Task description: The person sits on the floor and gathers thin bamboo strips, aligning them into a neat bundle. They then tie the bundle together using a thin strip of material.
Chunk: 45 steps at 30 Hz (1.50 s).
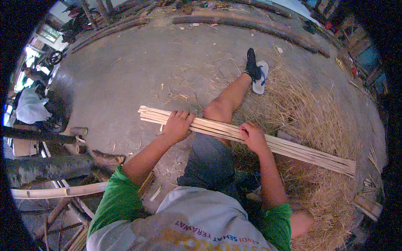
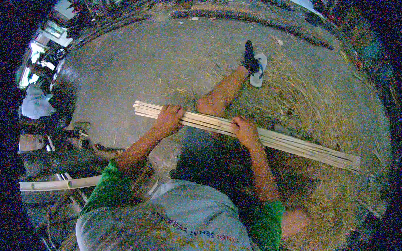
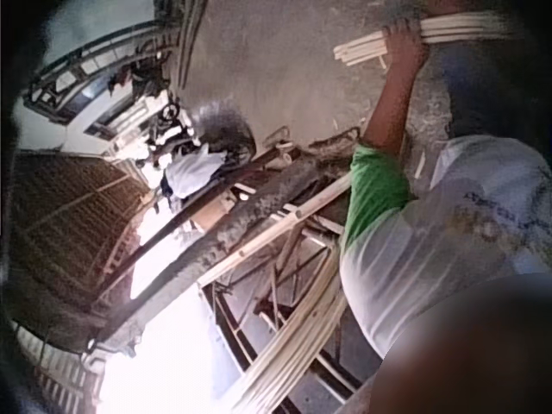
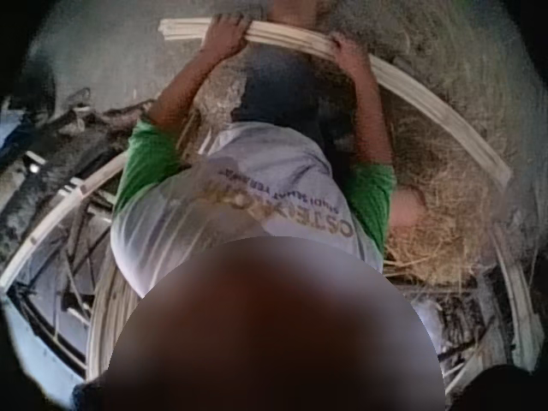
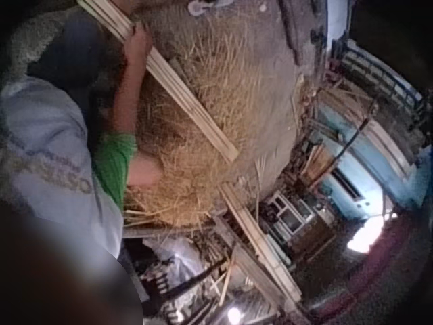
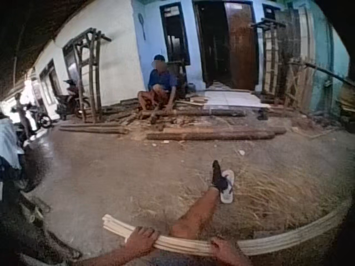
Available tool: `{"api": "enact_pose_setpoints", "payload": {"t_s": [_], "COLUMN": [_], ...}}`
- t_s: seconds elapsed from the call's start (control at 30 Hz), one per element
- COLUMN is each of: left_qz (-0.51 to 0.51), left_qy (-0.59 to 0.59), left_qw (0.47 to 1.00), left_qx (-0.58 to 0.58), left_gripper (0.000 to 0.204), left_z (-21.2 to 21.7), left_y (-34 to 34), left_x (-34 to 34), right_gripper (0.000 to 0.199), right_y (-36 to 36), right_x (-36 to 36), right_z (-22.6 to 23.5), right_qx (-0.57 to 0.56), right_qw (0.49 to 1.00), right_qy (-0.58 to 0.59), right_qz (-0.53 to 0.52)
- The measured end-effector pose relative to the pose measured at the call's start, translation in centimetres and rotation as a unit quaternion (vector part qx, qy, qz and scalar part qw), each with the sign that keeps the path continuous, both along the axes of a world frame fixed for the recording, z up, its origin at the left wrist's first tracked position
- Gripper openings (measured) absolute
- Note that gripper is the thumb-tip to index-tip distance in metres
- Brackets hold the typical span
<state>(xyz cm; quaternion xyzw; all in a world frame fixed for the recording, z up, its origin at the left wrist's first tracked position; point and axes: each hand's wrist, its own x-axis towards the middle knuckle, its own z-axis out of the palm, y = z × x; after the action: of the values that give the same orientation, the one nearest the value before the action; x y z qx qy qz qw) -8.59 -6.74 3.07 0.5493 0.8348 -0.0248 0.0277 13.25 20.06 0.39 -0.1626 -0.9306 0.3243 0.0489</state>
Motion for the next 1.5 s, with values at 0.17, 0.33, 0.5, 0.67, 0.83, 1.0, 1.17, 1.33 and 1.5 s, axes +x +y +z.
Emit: {"api": "enact_pose_setpoints", "payload": {"t_s": [0.17, 0.33, 0.5, 0.67, 0.83, 1.0, 1.17, 1.33, 1.5], "left_qz": [-0.018, 0.025, -0.007, -0.01, -0.086, -0.024, -0.048, -0.025, -0.077], "left_qy": [0.028, -0.009, -0.059, -0.085, 0.034, 0.011, -0.036, -0.086, -0.076], "left_qw": [0.999, 0.997, 0.994, 0.992, 0.995, 0.995, 0.996, 0.984, 0.992], "left_qx": [-0.007, -0.077, -0.089, -0.091, 0.025, -0.095, -0.067, -0.154, -0.068], "left_gripper": [0.063, 0.058, 0.048, 0.051, 0.052, 0.05, 0.047, 0.056, 0.07], "left_z": [0.6, 1.0, 1.9, 1.6, -0.1, -1.1, 1.3, 3.1, 3.3], "left_y": [0.1, 0.3, 0.7, 0.7, 0.1, 0.7, 1.0, 2.0, 4.2], "left_x": [-0.5, -1.9, -3.1, -2.6, -2.0, -2.3, -2.2, -2.5, -0.9], "right_gripper": [0.017, 0.035, 0.071, 0.071, 0.071, 0.084, 0.084, 0.073, 0.062], "right_y": [-0.3, -0.1, 0.7, 2.0, 2.7, 2.7, 4.3, 5.0, 5.0], "right_x": [-1.5, -0.3, 2.5, 3.1, 2.0, 4.4, 9.2, 9.3, 9.0], "right_z": [-0.6, -0.1, -0.8, -3.1, -2.8, -1.6, -4.0, -8.7, -9.7], "right_qx": [-0.049, 0.072, 0.234, 0.17, 0.13, 0.225, 0.24, 0.193, 0.295], "right_qw": [0.998, 0.993, 0.966, 0.957, 0.945, 0.972, 0.965, 0.959, 0.949], "right_qy": [0.027, 0.093, -0.107, -0.234, -0.29, -0.062, -0.098, -0.185, -0.079], "right_qz": [0.008, 0.015, 0.012, 0.035, 0.076, 0.033, -0.044, -0.097, -0.079]}}
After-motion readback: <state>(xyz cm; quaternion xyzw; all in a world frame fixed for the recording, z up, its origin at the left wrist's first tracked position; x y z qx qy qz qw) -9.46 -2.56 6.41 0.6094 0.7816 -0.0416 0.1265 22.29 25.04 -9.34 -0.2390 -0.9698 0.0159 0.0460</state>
